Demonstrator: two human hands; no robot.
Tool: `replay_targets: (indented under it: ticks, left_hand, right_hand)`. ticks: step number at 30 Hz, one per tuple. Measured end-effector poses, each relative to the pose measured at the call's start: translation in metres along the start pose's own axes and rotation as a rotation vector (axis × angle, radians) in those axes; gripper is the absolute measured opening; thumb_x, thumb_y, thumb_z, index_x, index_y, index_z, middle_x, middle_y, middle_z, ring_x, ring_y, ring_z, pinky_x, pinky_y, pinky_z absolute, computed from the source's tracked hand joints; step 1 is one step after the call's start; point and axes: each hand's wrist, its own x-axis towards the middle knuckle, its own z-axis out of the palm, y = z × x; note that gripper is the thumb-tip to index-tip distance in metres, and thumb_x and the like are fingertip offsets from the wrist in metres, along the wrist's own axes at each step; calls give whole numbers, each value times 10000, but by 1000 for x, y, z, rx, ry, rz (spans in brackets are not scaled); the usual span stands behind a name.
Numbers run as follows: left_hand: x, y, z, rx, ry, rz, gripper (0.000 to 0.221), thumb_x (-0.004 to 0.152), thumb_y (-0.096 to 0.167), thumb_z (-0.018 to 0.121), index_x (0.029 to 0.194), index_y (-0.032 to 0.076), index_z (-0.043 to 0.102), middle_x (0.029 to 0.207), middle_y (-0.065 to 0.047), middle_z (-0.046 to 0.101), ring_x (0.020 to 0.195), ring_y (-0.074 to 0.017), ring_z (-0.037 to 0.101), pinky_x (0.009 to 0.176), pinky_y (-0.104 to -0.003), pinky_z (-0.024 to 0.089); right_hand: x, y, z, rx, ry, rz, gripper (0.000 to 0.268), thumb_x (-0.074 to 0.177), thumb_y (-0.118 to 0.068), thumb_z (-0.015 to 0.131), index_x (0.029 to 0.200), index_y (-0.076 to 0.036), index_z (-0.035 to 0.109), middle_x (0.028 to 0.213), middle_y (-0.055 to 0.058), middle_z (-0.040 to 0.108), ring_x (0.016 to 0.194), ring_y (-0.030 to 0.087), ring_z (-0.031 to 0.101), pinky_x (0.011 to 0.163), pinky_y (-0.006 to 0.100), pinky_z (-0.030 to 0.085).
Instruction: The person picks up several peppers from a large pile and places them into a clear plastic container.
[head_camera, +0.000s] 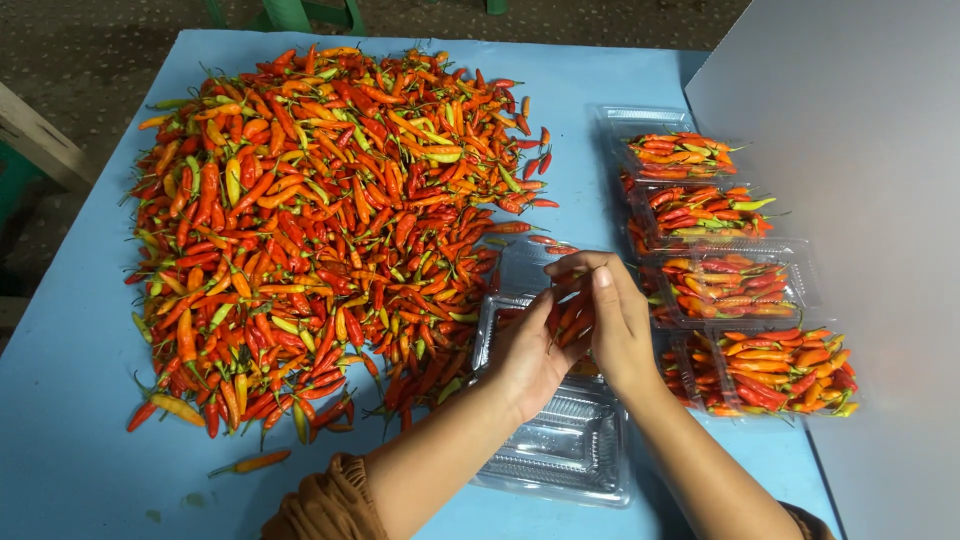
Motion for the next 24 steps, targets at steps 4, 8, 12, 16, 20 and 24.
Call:
replay_targets:
  ticks: [4, 8, 12, 16, 20, 24]
  left_hand:
    - [-12, 7, 18, 26, -18, 7, 344, 1096, 330, 486, 1344, 130, 618, 1287, -109, 660, 1216, -226, 616, 1099, -425, 503]
    - [-13, 7, 15, 24, -20, -10, 273, 1069, 275, 562, 1263, 91, 616, 1187, -131, 655, 1132, -235, 639, 1035, -394, 544]
    - [-19, 13, 17, 126, -42, -33, 220, 1036, 291, 636, 1177, 122, 617, 1115, -80, 660, 1062, -185, 652, 996, -356, 560]
    - [-20, 15, 0, 289, -102, -46, 193, 1034, 178, 640, 1181, 60, 601, 1042, -98, 660, 986, -193, 677, 928, -336, 586]
    - [-34, 34, 2, 403, -97, 73, 193, 1045, 129, 584, 1219, 48, 600, 1001, -97, 659, 872, -135, 631, 773, -239, 537]
    - [-44, 51, 7, 487, -56, 213, 156, 1062, 143, 529, 1183, 58, 577, 938, -53, 625, 820, -97, 542, 716, -219, 446]
  right_hand:
    - [3, 3, -4, 134, 45, 10, 367, 1116, -282, 325, 1124, -35, 595, 964, 180, 733, 640, 225, 722, 438, 313, 587]
    - [6, -9, 0, 243, 112, 27, 148, 1048, -71, 508, 1141, -9, 605, 963, 163, 704, 841, 215, 692, 664, 218, 492]
    - [5, -15, 1, 227, 104, 67, 130, 1004, -4, 549, 1110, -4, 626, 948, 158, 707, 862, 208, 679, 687, 221, 408]
    - [5, -15, -4, 284, 138, 58, 129, 1033, -43, 515, 1114, -15, 612, 982, 162, 695, 888, 209, 655, 710, 238, 397]
    - [5, -3, -15, 536, 176, 146, 188, 1032, -106, 493, 1177, -23, 579, 1060, 137, 667, 875, 128, 514, 777, 250, 397]
    - [-6, 7, -17, 593, 162, 209, 191, 996, -95, 503, 1168, -46, 571, 1042, 114, 631, 867, 134, 473, 781, 270, 390]
